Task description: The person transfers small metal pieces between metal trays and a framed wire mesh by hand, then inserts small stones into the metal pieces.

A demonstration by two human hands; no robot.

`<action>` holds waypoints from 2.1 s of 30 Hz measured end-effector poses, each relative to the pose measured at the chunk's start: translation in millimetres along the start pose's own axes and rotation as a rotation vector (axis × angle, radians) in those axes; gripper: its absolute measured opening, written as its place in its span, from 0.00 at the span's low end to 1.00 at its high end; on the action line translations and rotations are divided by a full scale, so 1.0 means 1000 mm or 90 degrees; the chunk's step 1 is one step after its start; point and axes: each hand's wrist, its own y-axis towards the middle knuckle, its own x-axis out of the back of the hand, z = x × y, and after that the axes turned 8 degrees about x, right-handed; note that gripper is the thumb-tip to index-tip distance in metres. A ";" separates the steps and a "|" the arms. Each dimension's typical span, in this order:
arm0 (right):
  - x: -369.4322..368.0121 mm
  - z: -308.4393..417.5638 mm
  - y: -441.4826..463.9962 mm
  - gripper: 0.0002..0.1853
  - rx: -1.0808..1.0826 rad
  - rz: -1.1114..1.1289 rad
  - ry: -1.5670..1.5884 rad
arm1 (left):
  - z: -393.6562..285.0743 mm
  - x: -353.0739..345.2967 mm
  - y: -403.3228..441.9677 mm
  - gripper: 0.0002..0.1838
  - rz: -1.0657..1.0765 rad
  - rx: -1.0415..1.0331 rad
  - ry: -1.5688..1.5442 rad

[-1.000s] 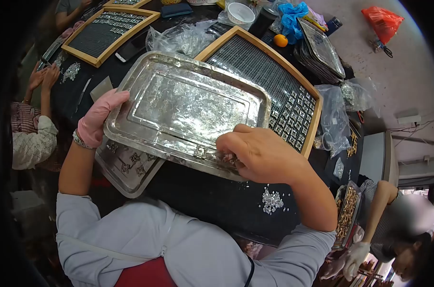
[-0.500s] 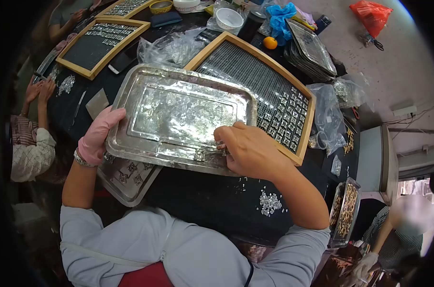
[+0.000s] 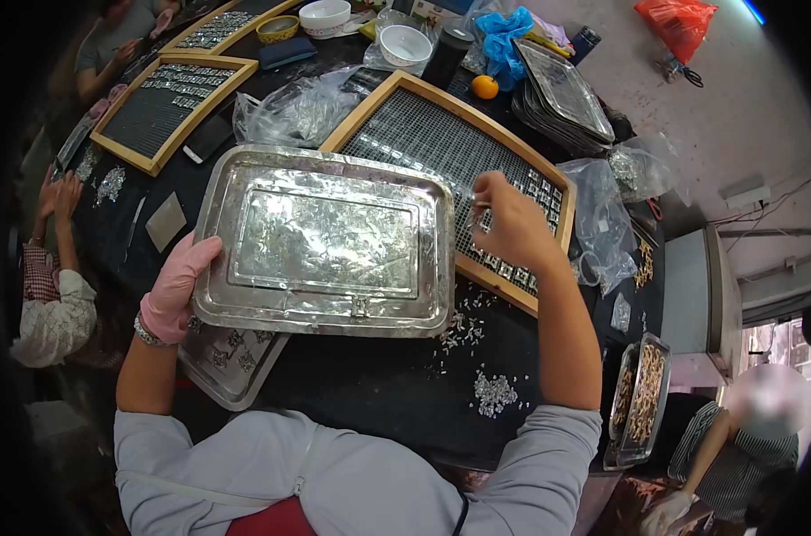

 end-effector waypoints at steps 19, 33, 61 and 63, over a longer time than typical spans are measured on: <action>-0.013 -0.090 -0.009 0.20 -0.173 0.044 0.064 | 0.004 0.011 0.004 0.18 -0.016 0.007 -0.010; -0.001 0.093 0.003 0.18 0.135 0.060 0.154 | -0.005 -0.007 -0.008 0.20 0.017 -0.034 -0.044; -0.020 0.128 0.015 0.20 0.177 0.117 0.028 | 0.002 -0.005 -0.014 0.21 0.050 -0.063 -0.060; -0.021 0.126 0.014 0.20 0.176 0.119 0.018 | 0.003 -0.006 -0.014 0.21 0.052 -0.068 -0.067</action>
